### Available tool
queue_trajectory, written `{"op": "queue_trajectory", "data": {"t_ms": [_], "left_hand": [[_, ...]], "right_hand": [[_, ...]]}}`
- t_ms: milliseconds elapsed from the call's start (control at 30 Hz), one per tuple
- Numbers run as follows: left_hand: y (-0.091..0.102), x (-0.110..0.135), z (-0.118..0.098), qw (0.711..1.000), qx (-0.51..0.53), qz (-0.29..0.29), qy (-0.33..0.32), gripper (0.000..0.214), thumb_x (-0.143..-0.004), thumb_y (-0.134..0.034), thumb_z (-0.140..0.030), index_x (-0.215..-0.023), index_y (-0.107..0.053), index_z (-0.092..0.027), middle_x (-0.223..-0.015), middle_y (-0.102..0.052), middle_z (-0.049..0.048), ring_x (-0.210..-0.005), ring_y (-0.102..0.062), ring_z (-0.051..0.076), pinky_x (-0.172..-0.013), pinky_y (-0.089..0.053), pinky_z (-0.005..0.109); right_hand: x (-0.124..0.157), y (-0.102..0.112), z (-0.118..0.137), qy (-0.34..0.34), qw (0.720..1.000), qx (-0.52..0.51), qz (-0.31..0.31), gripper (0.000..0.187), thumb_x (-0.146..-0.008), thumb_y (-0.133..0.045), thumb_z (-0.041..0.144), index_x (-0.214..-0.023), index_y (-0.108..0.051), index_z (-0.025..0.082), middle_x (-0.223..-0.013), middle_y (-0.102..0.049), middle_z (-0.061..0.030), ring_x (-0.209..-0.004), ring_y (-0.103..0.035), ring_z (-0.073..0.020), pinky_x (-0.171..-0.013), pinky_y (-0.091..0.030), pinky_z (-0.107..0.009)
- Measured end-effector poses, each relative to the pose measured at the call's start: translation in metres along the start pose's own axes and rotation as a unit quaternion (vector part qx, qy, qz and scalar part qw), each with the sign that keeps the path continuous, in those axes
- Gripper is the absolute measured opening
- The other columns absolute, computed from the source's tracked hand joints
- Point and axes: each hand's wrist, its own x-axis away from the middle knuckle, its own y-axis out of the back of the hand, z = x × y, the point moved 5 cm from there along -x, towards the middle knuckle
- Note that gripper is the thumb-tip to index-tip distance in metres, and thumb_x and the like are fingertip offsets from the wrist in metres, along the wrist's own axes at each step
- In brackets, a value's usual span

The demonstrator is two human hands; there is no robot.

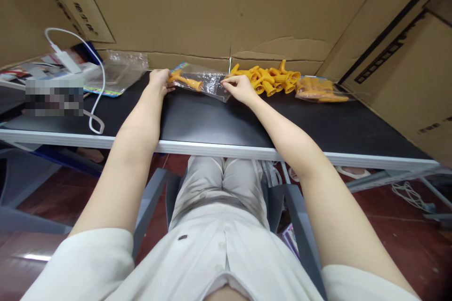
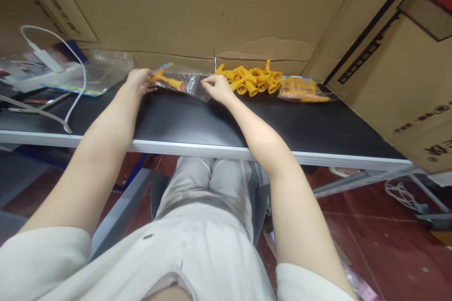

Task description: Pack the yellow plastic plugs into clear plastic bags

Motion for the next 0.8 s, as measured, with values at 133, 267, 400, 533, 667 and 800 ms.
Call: {"op": "queue_trajectory", "data": {"t_ms": [133, 267, 400, 533, 667, 800], "left_hand": [[0.012, 0.004, -0.005, 0.989, -0.122, -0.058, -0.069, 0.051, -0.097, -0.06, -0.007, -0.147, -0.054, -0.013, -0.15, -0.068, 0.0146, -0.131, -0.071, 0.028, -0.106, -0.059, 0.041], [0.016, 0.022, -0.012, 0.946, -0.284, -0.096, -0.122, 0.049, -0.101, -0.065, -0.019, -0.148, -0.056, -0.009, -0.156, -0.065, 0.016, -0.151, -0.056, 0.036, -0.134, -0.028, 0.058], [0.017, 0.036, -0.013, 0.919, -0.367, -0.097, -0.107, 0.071, -0.096, -0.074, -0.025, -0.16, -0.048, -0.011, -0.164, -0.058, 0.0244, -0.16, -0.045, 0.043, -0.131, -0.022, 0.072], [0.008, 0.032, -0.016, 0.886, -0.412, -0.093, -0.189, 0.069, -0.093, -0.072, -0.023, -0.159, -0.053, -0.008, -0.171, -0.049, 0.0245, -0.164, -0.038, 0.041, -0.135, -0.028, 0.06], [-0.016, 0.028, -0.013, 0.857, -0.447, 0.023, -0.255, 0.057, -0.094, -0.057, -0.017, -0.15, -0.067, -0.01, -0.162, -0.061, 0.0191, -0.156, -0.053, 0.033, -0.131, -0.039, 0.039], [-0.028, 0.033, -0.009, 0.827, -0.507, 0.088, -0.228, 0.049, -0.097, -0.048, -0.018, -0.134, -0.078, -0.007, -0.147, -0.072, 0.021, -0.146, -0.062, 0.039, -0.125, -0.047, 0.042]], "right_hand": [[-0.005, 0.015, -0.007, -0.014, 0.997, 0.038, -0.06, 0.024, -0.099, -0.066, 0.027, -0.11, -0.082, 0.014, -0.114, -0.082, -0.0144, -0.111, -0.078, -0.0277, -0.112, -0.059, -0.047], [-0.01, 0.037, -0.024, -0.052, 0.988, 0.089, -0.114, 0.027, -0.102, -0.059, 0.025, -0.116, -0.081, 0.016, -0.123, -0.081, -0.0158, -0.119, -0.077, -0.0308, -0.119, -0.055, -0.053], [-0.012, 0.043, -0.036, -0.055, 0.982, 0.149, -0.098, 0.034, -0.1, -0.056, 0.017, -0.125, -0.078, 0.016, -0.132, -0.079, -0.0154, -0.128, -0.073, -0.032, -0.125, -0.049, -0.056], [-0.008, 0.033, -0.033, -0.029, 0.971, 0.236, -0.037, 0.041, -0.098, -0.055, 0.015, -0.133, -0.077, 0.012, -0.141, -0.074, -0.0188, -0.134, -0.068, -0.0359, -0.122, -0.051, -0.057], [-0.002, 0.02, -0.023, 0.008, 0.947, 0.319, 0.025, 0.041, -0.095, -0.06, 0.016, -0.132, -0.077, 0.009, -0.148, -0.068, -0.0222, -0.139, -0.063, -0.0417, -0.121, -0.048, -0.06], [0.001, 0.018, -0.015, 0.002, 0.929, 0.369, 0.044, 0.049, -0.094, -0.048, 0.004, -0.135, -0.074, 0.009, -0.145, -0.07, -0.0214, -0.134, -0.064, -0.0391, -0.115, -0.05, -0.057]]}}
